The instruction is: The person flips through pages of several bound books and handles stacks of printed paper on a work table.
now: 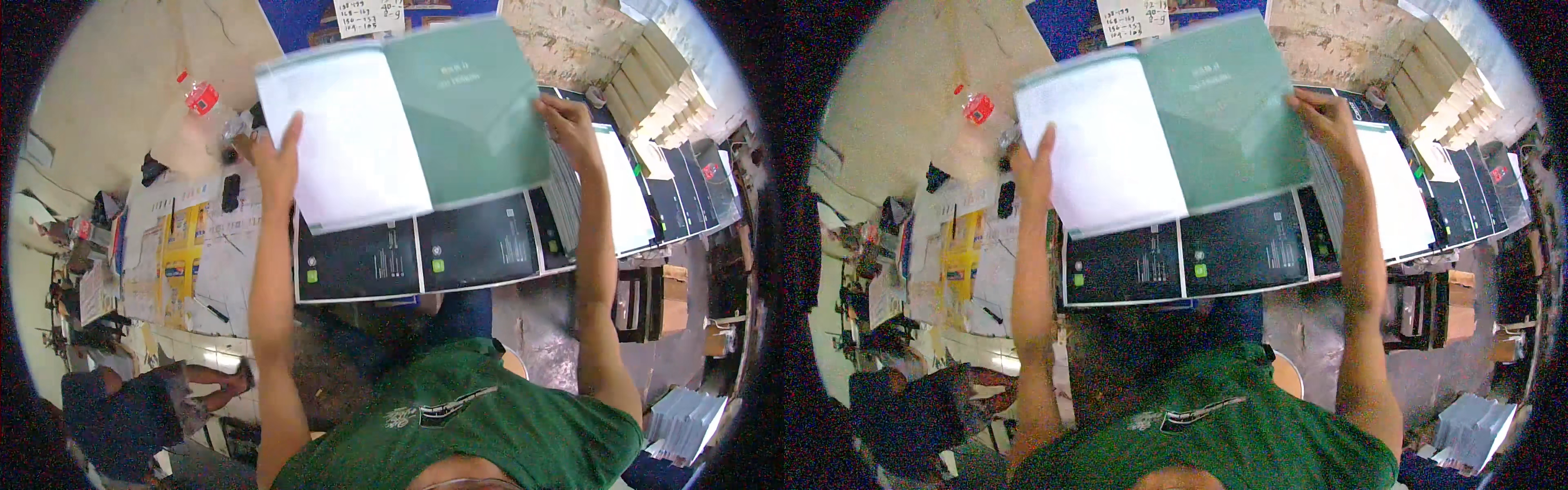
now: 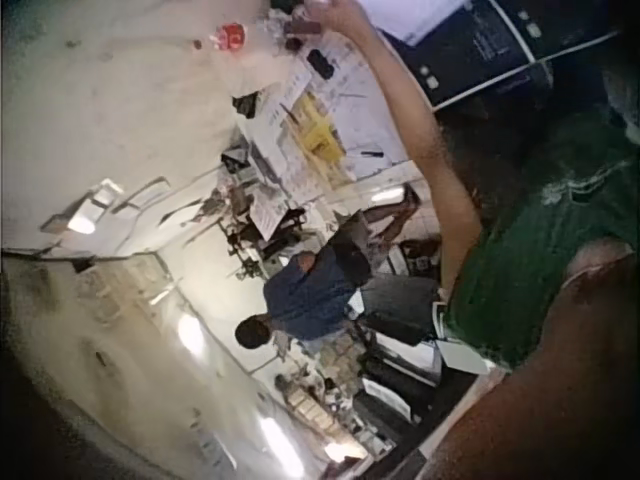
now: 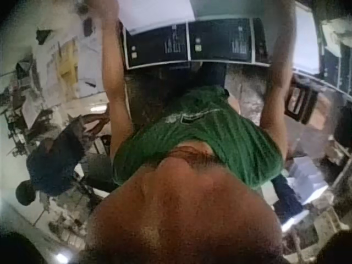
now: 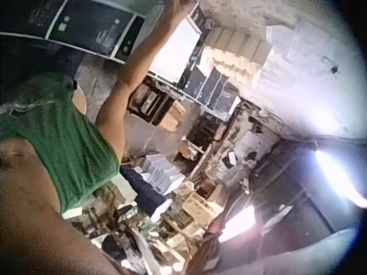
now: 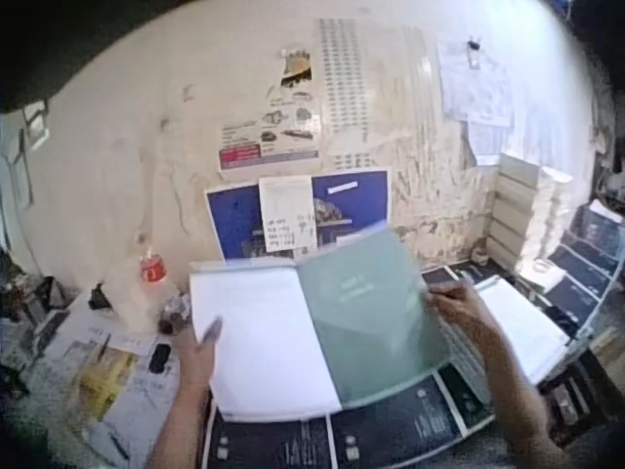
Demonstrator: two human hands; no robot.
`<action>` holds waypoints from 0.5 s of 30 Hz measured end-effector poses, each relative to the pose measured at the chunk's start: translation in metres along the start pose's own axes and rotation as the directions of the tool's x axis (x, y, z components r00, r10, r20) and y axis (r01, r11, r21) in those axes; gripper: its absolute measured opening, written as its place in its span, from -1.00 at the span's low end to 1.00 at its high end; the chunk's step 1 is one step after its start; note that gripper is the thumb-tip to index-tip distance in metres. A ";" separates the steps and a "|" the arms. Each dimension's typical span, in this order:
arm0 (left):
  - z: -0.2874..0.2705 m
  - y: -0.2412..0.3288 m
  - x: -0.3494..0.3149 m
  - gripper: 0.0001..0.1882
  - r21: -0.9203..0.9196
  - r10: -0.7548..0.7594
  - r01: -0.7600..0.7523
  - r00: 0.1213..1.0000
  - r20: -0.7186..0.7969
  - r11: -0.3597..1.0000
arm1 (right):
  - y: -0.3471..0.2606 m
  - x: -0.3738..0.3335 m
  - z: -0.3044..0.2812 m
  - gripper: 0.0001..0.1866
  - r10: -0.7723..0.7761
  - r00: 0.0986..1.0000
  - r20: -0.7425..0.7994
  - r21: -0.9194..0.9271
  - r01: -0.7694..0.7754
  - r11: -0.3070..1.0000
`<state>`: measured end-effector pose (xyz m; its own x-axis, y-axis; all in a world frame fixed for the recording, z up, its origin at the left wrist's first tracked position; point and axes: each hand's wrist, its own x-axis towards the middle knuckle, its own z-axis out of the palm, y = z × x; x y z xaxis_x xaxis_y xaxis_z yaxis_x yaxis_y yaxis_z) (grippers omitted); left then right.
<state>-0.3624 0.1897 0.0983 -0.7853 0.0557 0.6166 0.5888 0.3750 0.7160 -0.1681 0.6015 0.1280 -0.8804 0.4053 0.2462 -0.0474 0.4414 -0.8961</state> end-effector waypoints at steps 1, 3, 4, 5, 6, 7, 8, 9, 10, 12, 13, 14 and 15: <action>0.004 0.016 0.021 -0.62 -0.029 0.139 -0.140 0.990 -0.018 0.990 | 0.008 0.016 0.004 -0.58 0.007 1.000 -0.009 0.117 -0.006 0.993; 0.009 0.014 0.053 -0.64 -0.058 0.172 -0.172 0.985 -0.013 0.983 | 0.023 0.043 0.017 -0.58 0.007 1.000 0.004 0.445 -0.008 0.896; 0.016 0.015 0.064 -0.66 -0.084 0.200 -0.198 0.980 0.010 0.976 | 0.030 0.056 0.020 -0.57 0.039 0.997 0.067 0.566 -0.070 0.821; 0.024 0.015 0.068 -0.68 -0.007 0.147 -0.147 0.987 0.065 0.989 | 0.036 0.069 0.023 -0.56 0.059 0.989 0.134 0.672 -0.135 0.728; 0.032 0.013 0.069 -0.70 0.072 0.089 -0.098 0.989 0.116 0.993 | 0.047 0.080 0.030 -0.58 0.101 0.986 0.133 0.711 -0.166 0.683; 0.037 0.012 0.074 -0.71 0.161 0.026 -0.051 0.988 0.155 0.986 | 0.057 0.093 0.039 -0.60 0.138 0.981 0.138 0.750 -0.194 0.632; 0.044 -0.001 0.080 -0.74 0.094 0.189 -0.212 0.959 0.211 0.973 | 0.073 0.107 0.050 -0.64 0.033 0.997 0.076 0.604 -0.073 0.794; 0.054 -0.027 0.085 -0.74 0.018 0.347 -0.364 0.902 0.256 0.931 | 0.088 0.120 0.052 -0.64 0.100 0.993 0.062 0.536 -0.118 0.836; 0.058 -0.059 0.087 -0.73 -0.049 0.488 -0.497 0.822 0.293 0.866 | 0.097 0.132 0.063 -0.61 0.167 0.984 0.057 0.473 -0.174 0.864; 0.072 -0.115 0.090 -0.64 0.120 0.486 -0.569 0.778 0.398 0.813 | 0.138 0.156 0.086 -0.61 0.183 0.983 -0.028 0.600 -0.130 0.789; 0.073 -0.142 0.092 -0.57 0.215 0.533 -0.677 0.704 0.470 0.704 | 0.151 0.166 0.097 -0.58 0.203 0.978 -0.045 0.568 -0.142 0.811; 0.069 -0.171 0.093 -0.53 0.324 0.442 -0.683 0.693 0.569 0.654 | 0.169 0.177 0.111 -0.55 0.219 0.974 -0.059 0.536 -0.154 0.830; 0.085 -0.182 0.086 -0.53 0.431 0.342 -0.645 0.730 0.591 0.632 | 0.195 0.185 0.112 -0.55 0.248 0.965 -0.086 0.490 -0.176 0.854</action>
<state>-0.5533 0.2045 -0.0067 -0.4851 0.7160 0.5021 0.7956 0.5996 -0.0864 -0.3927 0.6731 -0.0427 -0.8208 0.5693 0.0474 -0.1168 -0.0861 -0.9894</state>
